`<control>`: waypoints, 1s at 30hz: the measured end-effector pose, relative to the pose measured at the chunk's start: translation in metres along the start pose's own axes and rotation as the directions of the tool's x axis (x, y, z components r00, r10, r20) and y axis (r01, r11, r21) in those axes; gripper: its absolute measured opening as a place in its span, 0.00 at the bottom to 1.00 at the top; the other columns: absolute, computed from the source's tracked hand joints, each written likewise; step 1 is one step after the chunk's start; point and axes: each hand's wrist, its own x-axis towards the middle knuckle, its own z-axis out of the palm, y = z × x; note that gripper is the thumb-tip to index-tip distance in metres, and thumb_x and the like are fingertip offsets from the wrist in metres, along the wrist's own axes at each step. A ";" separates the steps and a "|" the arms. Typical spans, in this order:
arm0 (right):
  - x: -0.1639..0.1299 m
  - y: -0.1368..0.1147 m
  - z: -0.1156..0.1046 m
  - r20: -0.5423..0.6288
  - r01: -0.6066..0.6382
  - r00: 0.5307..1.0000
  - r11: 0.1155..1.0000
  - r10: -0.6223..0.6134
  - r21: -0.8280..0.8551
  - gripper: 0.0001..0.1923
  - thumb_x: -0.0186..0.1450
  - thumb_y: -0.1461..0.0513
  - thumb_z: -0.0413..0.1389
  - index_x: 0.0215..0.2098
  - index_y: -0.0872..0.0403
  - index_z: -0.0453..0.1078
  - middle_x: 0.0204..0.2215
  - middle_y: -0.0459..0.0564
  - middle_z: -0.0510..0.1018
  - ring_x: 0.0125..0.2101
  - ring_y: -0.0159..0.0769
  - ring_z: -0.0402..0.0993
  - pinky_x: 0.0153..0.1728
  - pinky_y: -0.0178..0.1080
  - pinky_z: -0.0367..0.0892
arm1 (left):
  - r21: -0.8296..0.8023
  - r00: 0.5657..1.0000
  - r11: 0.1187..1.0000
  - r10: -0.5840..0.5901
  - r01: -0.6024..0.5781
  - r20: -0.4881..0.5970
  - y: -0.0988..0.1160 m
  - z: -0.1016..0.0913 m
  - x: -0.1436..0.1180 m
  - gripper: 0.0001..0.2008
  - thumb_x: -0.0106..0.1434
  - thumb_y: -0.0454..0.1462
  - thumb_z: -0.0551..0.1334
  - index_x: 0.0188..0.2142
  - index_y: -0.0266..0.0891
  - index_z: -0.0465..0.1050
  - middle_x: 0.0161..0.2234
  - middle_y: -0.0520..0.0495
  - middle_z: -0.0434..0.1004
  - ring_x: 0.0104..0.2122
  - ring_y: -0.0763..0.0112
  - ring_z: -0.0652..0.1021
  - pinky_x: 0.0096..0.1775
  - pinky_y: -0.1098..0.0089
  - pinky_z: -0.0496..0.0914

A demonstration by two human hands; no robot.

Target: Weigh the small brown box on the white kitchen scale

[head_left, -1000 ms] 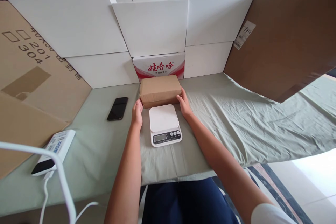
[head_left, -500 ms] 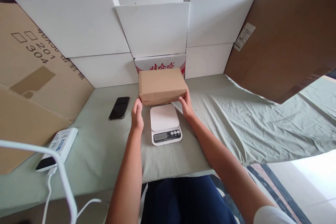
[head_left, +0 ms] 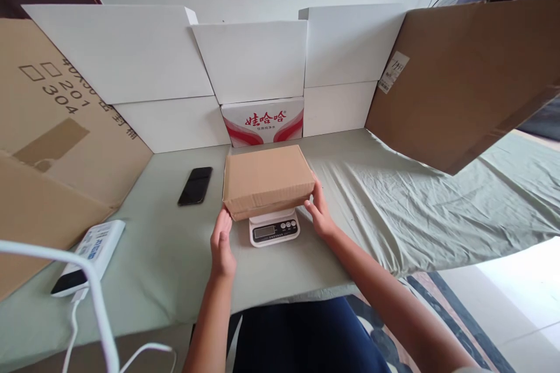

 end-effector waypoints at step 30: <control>-0.001 -0.008 0.006 -0.075 -0.040 0.996 0.995 0.047 0.095 0.38 0.73 0.38 0.48 0.77 0.38 0.50 0.77 0.48 0.55 0.76 0.57 0.52 0.72 0.62 0.57 | 0.013 0.999 1.000 0.027 -0.027 0.037 0.003 0.001 -0.003 0.44 0.66 0.65 0.55 0.71 0.43 0.66 0.71 0.35 0.66 0.72 0.44 0.63 0.71 0.48 0.58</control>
